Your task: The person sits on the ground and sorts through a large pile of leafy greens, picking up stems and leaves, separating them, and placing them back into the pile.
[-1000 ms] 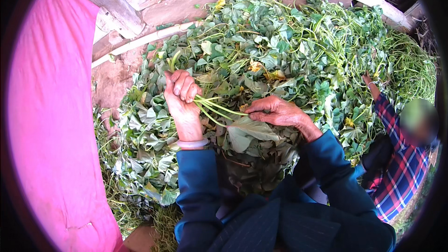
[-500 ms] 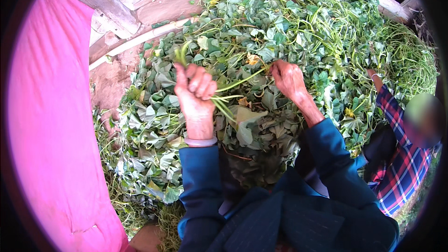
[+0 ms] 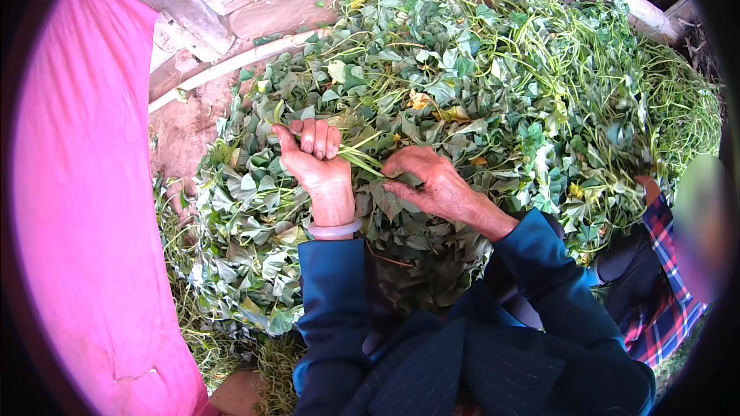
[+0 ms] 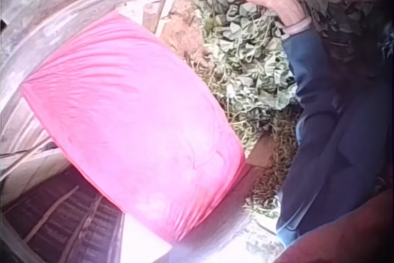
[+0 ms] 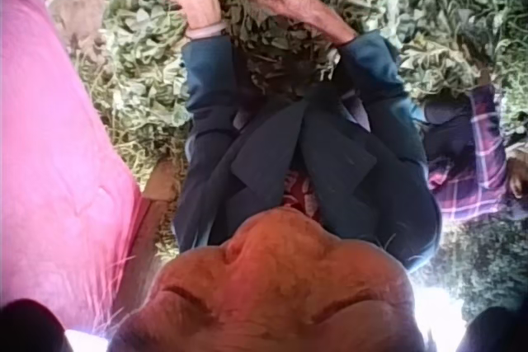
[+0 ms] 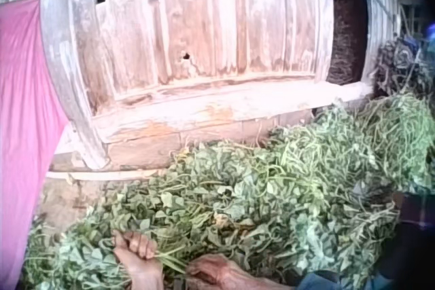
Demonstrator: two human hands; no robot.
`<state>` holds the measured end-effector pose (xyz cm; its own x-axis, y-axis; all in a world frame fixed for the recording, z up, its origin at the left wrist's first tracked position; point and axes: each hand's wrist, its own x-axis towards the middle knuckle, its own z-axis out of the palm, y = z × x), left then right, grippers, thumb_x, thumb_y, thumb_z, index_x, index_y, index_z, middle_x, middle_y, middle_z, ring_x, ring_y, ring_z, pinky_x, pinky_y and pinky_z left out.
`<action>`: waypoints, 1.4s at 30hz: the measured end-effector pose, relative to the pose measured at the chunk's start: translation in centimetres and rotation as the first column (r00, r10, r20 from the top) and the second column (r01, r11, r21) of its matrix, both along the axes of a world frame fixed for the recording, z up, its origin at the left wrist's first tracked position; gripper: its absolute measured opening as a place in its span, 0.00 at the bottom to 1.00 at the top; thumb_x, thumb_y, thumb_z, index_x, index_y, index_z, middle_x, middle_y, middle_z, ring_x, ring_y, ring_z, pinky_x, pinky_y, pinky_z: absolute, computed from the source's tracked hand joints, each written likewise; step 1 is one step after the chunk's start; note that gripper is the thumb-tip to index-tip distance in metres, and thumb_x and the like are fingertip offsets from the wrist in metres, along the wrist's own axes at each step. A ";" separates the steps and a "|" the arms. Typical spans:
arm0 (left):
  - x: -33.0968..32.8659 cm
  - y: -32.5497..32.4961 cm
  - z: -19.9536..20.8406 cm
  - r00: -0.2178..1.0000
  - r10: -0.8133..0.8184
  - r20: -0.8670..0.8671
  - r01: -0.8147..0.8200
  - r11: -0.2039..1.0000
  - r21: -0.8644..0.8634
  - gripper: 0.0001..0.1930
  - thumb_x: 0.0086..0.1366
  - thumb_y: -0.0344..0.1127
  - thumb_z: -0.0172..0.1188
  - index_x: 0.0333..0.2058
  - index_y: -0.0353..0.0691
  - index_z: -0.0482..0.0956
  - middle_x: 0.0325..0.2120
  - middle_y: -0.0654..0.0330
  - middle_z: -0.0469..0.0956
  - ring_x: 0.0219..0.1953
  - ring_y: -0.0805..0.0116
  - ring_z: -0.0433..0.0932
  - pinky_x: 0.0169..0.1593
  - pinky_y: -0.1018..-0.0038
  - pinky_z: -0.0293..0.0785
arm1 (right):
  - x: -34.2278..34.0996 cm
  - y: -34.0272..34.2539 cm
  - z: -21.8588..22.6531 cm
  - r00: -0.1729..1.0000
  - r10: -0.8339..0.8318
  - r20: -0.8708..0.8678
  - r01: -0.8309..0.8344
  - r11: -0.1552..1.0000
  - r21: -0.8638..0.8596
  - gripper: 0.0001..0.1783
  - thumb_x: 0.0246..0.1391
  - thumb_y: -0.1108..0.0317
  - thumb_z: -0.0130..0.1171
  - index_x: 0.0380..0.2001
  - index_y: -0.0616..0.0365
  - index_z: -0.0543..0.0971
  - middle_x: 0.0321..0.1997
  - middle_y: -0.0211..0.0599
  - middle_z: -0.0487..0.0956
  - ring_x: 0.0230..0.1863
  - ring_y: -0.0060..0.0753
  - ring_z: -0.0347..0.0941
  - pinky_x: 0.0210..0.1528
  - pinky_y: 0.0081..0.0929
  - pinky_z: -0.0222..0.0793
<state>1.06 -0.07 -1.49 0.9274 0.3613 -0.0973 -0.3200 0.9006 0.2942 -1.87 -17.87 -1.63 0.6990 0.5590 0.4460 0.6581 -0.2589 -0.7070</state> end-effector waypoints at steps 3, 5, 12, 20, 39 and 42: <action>0.1 0.0 0.2 0.999 0.029 -0.031 -0.028 0.999 0.022 0.20 0.65 0.51 0.38 0.20 0.45 0.60 0.09 0.72 0.49 0.10 0.79 0.45 0.12 0.80 0.43 | -0.2 -0.4 -0.7 0.974 0.032 -0.225 -0.040 0.999 -0.029 0.08 0.48 0.70 0.55 0.31 0.62 0.74 0.27 0.39 0.73 0.31 0.40 0.71 0.33 0.34 0.66; 0.1 -0.1 0.4 0.998 0.042 -0.046 -0.041 0.999 0.026 0.20 0.65 0.51 0.38 0.20 0.45 0.60 0.09 0.72 0.49 0.10 0.79 0.45 0.12 0.80 0.43 | -0.2 -0.8 -0.3 0.939 0.077 -0.335 -0.069 0.997 0.036 0.06 0.47 0.72 0.54 0.29 0.62 0.75 0.26 0.39 0.72 0.29 0.40 0.70 0.31 0.33 0.66; -0.1 -0.9 0.7 0.998 0.005 -0.070 -0.001 0.998 0.057 0.20 0.65 0.52 0.39 0.19 0.46 0.61 0.09 0.72 0.49 0.10 0.79 0.45 0.12 0.81 0.42 | 0.0 -1.0 -1.1 0.973 -0.076 -0.216 0.065 0.996 -0.058 0.04 0.42 0.72 0.55 0.23 0.62 0.76 0.23 0.39 0.72 0.26 0.39 0.71 0.27 0.33 0.66; -1.2 -3.6 2.3 0.985 -0.146 0.088 0.138 0.986 0.099 0.19 0.64 0.50 0.42 0.18 0.47 0.60 0.08 0.73 0.49 0.09 0.81 0.43 0.11 0.82 0.40 | 5.1 -5.0 -4.0 0.696 -0.712 0.095 0.696 0.636 -0.334 0.09 0.39 0.64 0.56 0.18 0.58 0.75 0.21 0.39 0.73 0.19 0.40 0.71 0.23 0.36 0.67; 0.3 0.6 -0.8 0.991 -0.019 0.133 0.065 0.935 -0.349 0.19 0.65 0.45 0.41 0.18 0.42 0.61 0.08 0.70 0.51 0.09 0.77 0.46 0.12 0.79 0.45 | 0.3 -0.3 -0.5 0.925 -0.202 0.323 0.267 0.949 -0.170 0.15 0.34 0.67 0.66 0.29 0.58 0.75 0.31 0.34 0.69 0.34 0.36 0.65 0.35 0.31 0.60; 0.5 0.6 -0.8 0.993 0.008 0.116 0.028 0.951 -0.308 0.19 0.65 0.46 0.41 0.19 0.43 0.61 0.08 0.70 0.51 0.09 0.77 0.46 0.12 0.80 0.46 | 0.5 -0.3 -1.3 0.965 -0.191 0.182 0.217 0.967 -0.134 0.13 0.37 0.69 0.64 0.30 0.59 0.75 0.31 0.35 0.69 0.33 0.38 0.66 0.35 0.32 0.60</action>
